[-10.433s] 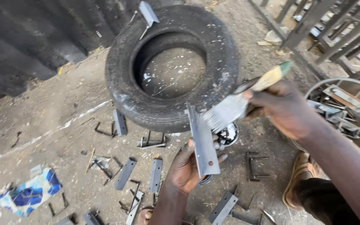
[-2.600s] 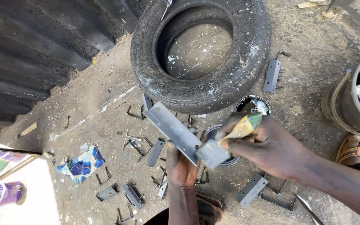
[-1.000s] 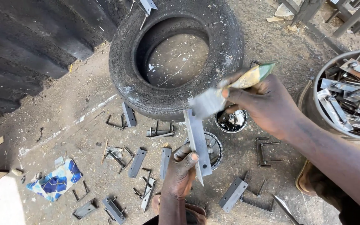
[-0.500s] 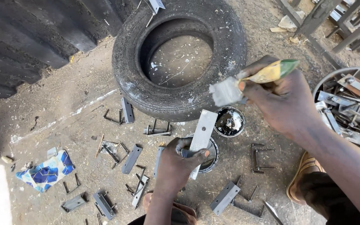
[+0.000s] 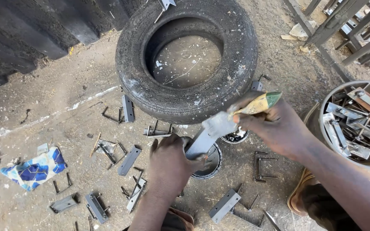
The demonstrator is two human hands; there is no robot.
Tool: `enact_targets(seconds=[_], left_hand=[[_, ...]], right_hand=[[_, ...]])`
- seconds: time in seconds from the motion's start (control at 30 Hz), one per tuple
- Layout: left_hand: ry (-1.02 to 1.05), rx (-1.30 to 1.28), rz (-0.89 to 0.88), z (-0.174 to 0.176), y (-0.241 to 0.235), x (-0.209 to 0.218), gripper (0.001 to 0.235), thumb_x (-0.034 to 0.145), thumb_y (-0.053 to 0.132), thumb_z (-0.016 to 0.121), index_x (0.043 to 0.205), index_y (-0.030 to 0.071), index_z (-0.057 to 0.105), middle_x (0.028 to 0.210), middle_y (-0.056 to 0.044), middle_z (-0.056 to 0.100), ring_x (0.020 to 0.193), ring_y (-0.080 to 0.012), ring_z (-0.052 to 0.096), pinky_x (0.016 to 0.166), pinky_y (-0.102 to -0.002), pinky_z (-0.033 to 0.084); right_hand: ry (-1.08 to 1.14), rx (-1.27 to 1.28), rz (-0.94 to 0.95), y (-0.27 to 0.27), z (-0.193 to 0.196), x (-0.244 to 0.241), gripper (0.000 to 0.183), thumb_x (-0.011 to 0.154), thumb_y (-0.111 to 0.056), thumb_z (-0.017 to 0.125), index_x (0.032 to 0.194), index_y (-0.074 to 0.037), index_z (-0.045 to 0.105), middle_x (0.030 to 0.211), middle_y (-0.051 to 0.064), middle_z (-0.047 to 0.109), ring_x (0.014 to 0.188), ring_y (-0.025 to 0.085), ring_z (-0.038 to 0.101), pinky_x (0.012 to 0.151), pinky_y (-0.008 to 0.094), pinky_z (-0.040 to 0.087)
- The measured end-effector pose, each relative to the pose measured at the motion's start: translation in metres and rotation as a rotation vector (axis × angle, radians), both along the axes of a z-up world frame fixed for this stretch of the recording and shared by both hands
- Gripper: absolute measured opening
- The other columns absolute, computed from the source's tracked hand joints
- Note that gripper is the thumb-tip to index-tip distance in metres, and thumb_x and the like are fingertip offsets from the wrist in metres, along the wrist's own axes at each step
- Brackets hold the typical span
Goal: Painting small metal brackets with black paint using a handheld brush.
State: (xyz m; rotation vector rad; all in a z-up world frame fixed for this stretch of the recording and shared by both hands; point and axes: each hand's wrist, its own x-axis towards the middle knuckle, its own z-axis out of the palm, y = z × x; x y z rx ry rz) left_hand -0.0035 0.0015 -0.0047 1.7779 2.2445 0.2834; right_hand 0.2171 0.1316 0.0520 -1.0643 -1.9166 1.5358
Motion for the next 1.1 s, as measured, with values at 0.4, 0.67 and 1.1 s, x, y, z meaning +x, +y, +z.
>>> enact_targets(seconds=[0.4, 0.67, 1.1], left_hand=[[-0.256, -0.323, 0.087, 0.026, 0.009, -0.016, 0.057, 0.072, 0.052, 0.091, 0.110, 0.014, 0.075, 0.104, 0.001, 0.079, 0.093, -0.0168, 0.077, 0.083, -0.038, 0.063], [0.149, 0.146, -0.104, -0.007, -0.001, -0.009, 0.052, 0.061, 0.060, 0.091, 0.079, 0.014, 0.074, 0.084, -0.001, 0.073, 0.076, -0.0191, 0.070, 0.106, -0.057, 0.044], [0.229, 0.382, -0.238, -0.017, -0.002, 0.016, 0.035, 0.059, 0.033, 0.092, 0.075, 0.011, 0.070, 0.080, -0.001, 0.065, 0.079, -0.0186, 0.063, 0.120, -0.067, 0.029]], right_hand=[[-0.276, -0.068, -0.282, 0.019, 0.027, -0.012, 0.014, 0.096, -0.001, 0.062, 0.105, -0.007, 0.070, 0.105, 0.009, 0.075, 0.093, 0.021, 0.072, 0.083, 0.032, 0.065], [-0.160, -0.233, -0.215, 0.015, 0.011, -0.013, 0.015, 0.096, -0.002, 0.063, 0.109, -0.001, 0.071, 0.097, 0.017, 0.075, 0.080, 0.024, 0.074, 0.069, 0.033, 0.063], [-0.466, -0.328, -0.381, 0.029, 0.004, -0.019, 0.026, 0.102, -0.020, 0.062, 0.111, 0.004, 0.066, 0.100, 0.019, 0.073, 0.086, 0.028, 0.073, 0.083, 0.038, 0.064]])
